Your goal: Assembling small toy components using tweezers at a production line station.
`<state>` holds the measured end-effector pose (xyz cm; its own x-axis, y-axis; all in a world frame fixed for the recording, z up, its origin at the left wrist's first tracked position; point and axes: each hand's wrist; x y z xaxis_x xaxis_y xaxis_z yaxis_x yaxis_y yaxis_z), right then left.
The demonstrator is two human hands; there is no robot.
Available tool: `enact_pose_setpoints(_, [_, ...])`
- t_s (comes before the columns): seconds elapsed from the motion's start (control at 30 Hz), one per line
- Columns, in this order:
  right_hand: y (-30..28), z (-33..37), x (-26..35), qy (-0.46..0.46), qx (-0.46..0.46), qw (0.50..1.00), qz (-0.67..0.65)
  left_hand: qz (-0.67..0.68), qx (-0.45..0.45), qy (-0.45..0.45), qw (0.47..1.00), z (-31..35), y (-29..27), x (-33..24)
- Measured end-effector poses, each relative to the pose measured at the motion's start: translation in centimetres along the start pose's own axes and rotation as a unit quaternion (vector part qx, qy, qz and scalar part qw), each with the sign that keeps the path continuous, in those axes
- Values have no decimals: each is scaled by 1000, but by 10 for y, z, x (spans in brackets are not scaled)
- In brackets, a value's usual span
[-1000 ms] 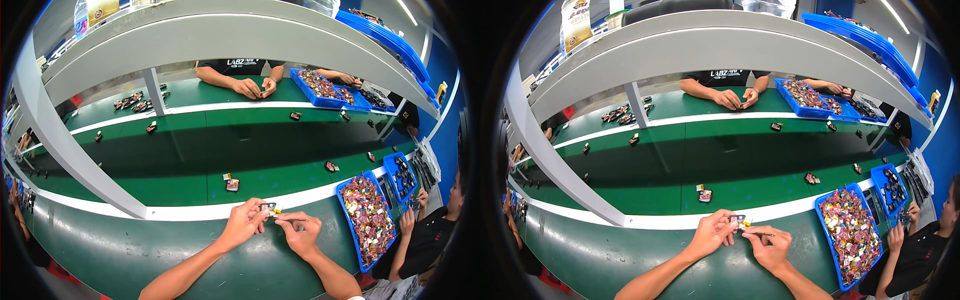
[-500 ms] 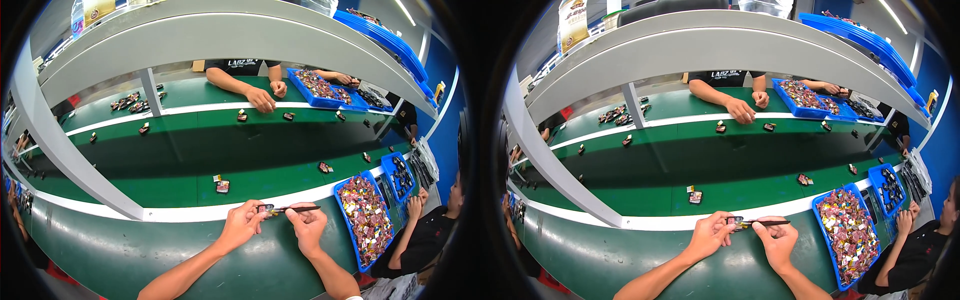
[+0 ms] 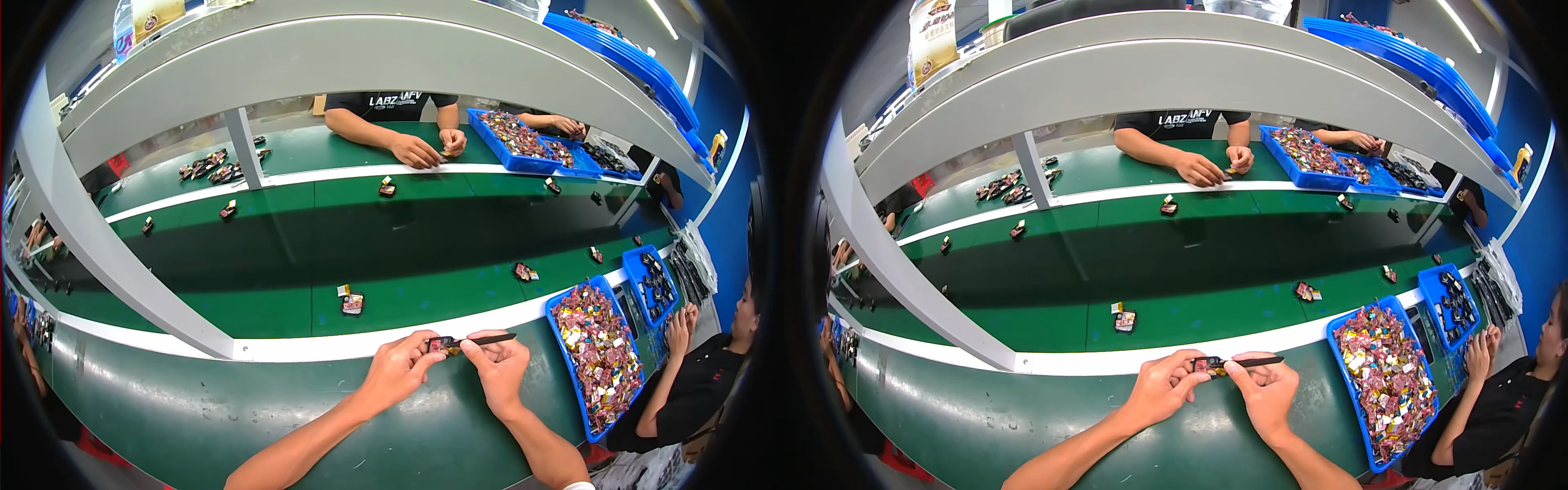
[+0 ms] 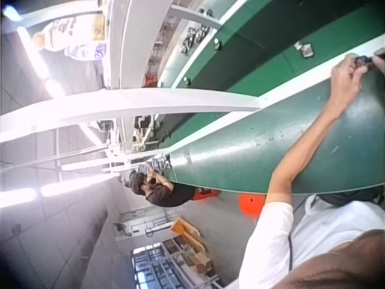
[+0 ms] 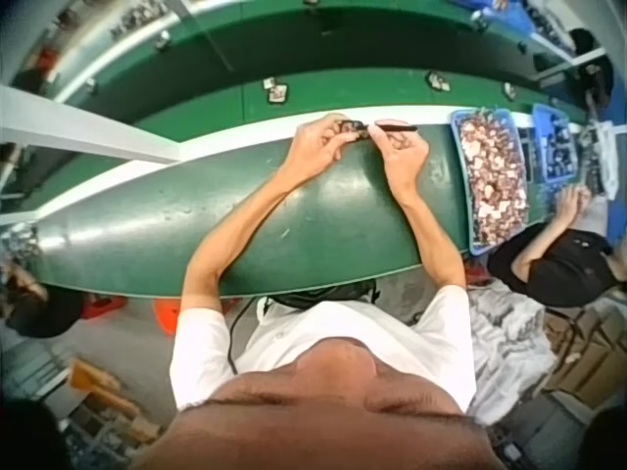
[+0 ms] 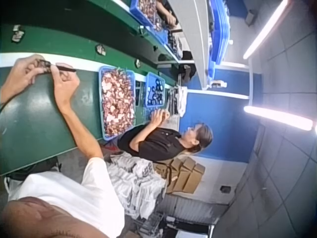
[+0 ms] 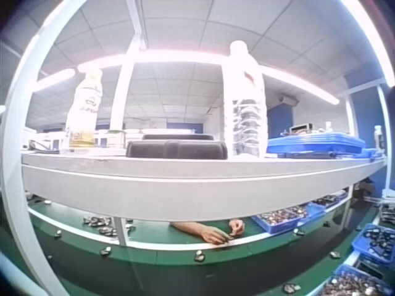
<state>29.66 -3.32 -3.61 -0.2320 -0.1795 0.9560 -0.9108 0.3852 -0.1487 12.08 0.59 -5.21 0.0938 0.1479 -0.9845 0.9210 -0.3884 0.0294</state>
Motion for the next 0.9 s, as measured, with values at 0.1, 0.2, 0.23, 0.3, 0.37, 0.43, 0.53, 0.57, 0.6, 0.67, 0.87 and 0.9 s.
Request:
enact_pose_setpoints(0.1, [-3,-2,9,87,20,996,-25,-14,3,26,1000,1,0,1])
enact_pose_setpoints(0.2, [-5,-3,8,100,39,993,-46,10,11,-4,1000,0,-1,-1])
enact_pose_setpoints(0.23, [-5,-3,7,99,40,993,-50,17,13,-10,1000,0,-1,-1])
enact_pose_setpoints(0.3, [-5,-2,5,99,39,993,-53,25,16,-17,999,0,-1,-1])
enact_pose_setpoints(0.37, [-4,-2,1,68,49,995,-58,26,17,-28,999,0,-1,-2])
enact_pose_setpoints(0.43, [0,-2,-4,43,43,997,-54,32,17,-43,998,-2,-1,-3])
enact_pose_setpoints(0.53, [-1,-2,-1,23,32,998,-42,59,5,-72,996,-2,-3,-4])
enact_pose_setpoints(0.57, [-2,-3,1,28,25,999,-32,80,-6,-83,993,-2,-5,-4])
enact_pose_setpoints(0.6, [-5,-4,2,28,26,999,-32,80,-7,-84,993,-2,-5,-5])
enact_pose_setpoints(0.67, [-9,-5,5,26,10,1000,-10,137,-30,-89,986,-4,-7,-5])
enact_pose_setpoints(0.87, [-4,4,3,-117,26,989,83,199,-20,-94,975,-7,-11,-5])
enact_pose_setpoints(0.9, [-4,4,-1,-147,26,983,111,199,-20,-94,975,-7,-12,-5])
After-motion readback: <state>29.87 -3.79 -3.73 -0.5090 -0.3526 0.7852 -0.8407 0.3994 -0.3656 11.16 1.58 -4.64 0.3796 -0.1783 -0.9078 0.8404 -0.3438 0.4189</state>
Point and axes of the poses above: each hand's wrist, its own z-axis away from the middle knuckle, its own y-axis out of the palm, x = y × z, and after that the axes turned 12 degrees about z, right-handed
